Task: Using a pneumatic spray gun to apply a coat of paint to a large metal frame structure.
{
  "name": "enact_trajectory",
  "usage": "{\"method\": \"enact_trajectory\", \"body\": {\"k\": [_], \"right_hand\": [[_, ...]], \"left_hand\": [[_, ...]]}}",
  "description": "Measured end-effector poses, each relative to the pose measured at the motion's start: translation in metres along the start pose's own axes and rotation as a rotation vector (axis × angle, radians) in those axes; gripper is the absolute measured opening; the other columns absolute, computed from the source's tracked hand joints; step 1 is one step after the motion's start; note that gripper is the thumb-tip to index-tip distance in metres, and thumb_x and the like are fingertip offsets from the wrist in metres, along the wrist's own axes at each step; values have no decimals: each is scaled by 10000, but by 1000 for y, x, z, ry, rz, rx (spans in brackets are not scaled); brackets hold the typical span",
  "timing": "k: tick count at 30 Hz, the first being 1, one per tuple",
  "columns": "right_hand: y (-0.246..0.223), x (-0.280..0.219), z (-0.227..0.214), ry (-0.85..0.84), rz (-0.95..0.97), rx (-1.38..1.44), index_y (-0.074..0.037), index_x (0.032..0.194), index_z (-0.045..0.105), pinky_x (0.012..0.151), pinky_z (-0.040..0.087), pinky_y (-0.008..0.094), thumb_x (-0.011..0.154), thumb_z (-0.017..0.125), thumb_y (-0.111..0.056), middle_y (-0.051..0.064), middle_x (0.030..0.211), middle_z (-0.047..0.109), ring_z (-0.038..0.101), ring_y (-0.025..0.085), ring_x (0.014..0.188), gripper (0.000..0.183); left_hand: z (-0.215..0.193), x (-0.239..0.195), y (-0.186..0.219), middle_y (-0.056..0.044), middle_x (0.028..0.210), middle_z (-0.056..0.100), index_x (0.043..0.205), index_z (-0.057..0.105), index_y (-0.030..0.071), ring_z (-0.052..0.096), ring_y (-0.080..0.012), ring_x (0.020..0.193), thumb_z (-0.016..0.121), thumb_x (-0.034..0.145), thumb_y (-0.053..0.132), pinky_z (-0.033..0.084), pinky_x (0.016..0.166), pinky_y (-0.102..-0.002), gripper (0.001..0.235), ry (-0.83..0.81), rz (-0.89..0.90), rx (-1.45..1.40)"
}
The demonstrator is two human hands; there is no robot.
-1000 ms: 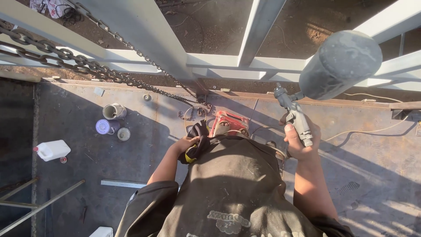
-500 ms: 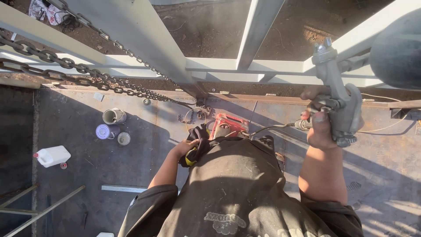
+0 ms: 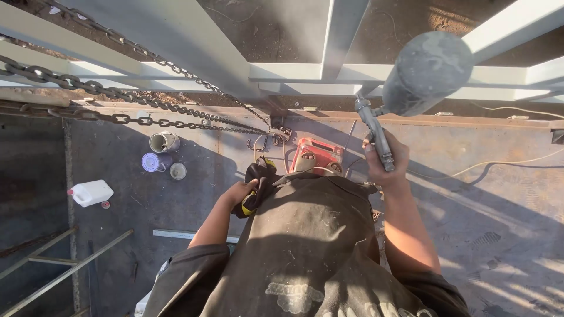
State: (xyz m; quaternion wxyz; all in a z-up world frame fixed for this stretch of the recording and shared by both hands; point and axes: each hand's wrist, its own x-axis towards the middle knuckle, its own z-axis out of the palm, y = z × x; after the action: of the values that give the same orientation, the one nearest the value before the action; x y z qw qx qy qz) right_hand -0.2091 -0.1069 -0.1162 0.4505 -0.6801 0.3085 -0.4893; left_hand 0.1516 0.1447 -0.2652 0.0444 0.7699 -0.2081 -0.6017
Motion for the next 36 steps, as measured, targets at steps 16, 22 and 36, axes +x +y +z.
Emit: {"method": "enact_trajectory", "body": {"k": [16, 22, 36], "right_hand": [[123, -56, 5, -43, 246, -154, -3, 1050, 700, 554, 462, 402, 984, 655, -223, 233, 718, 648, 604, 270, 598, 233], [163, -68, 5, -46, 394, -165, 56, 1243, 660, 742, 552, 512, 942, 718, -225, 323, 963, 704, 709, 443, 910, 416], [39, -11, 8, 34, 98, -73, 79, 1063, 693, 515, 522, 383, 973, 684, -172, 229, 757, 693, 676, 289, 611, 267]], "left_hand": [[-12, -33, -7, -241, 1269, 705, 1075, 826, 114, 581, -444, 1288, 525, 921, 696, 448, 1125, -501, 673, 63, -86, 133], [-12, -36, -13, -225, 1211, 735, 1058, 833, 120, 622, -428, 1239, 516, 928, 683, 480, 1093, -495, 659, 49, -99, 200], [0, -27, -14, -229, 1192, 741, 1097, 826, 90, 646, -435, 1200, 511, 943, 675, 508, 1044, -505, 682, 41, -69, 215]]}}
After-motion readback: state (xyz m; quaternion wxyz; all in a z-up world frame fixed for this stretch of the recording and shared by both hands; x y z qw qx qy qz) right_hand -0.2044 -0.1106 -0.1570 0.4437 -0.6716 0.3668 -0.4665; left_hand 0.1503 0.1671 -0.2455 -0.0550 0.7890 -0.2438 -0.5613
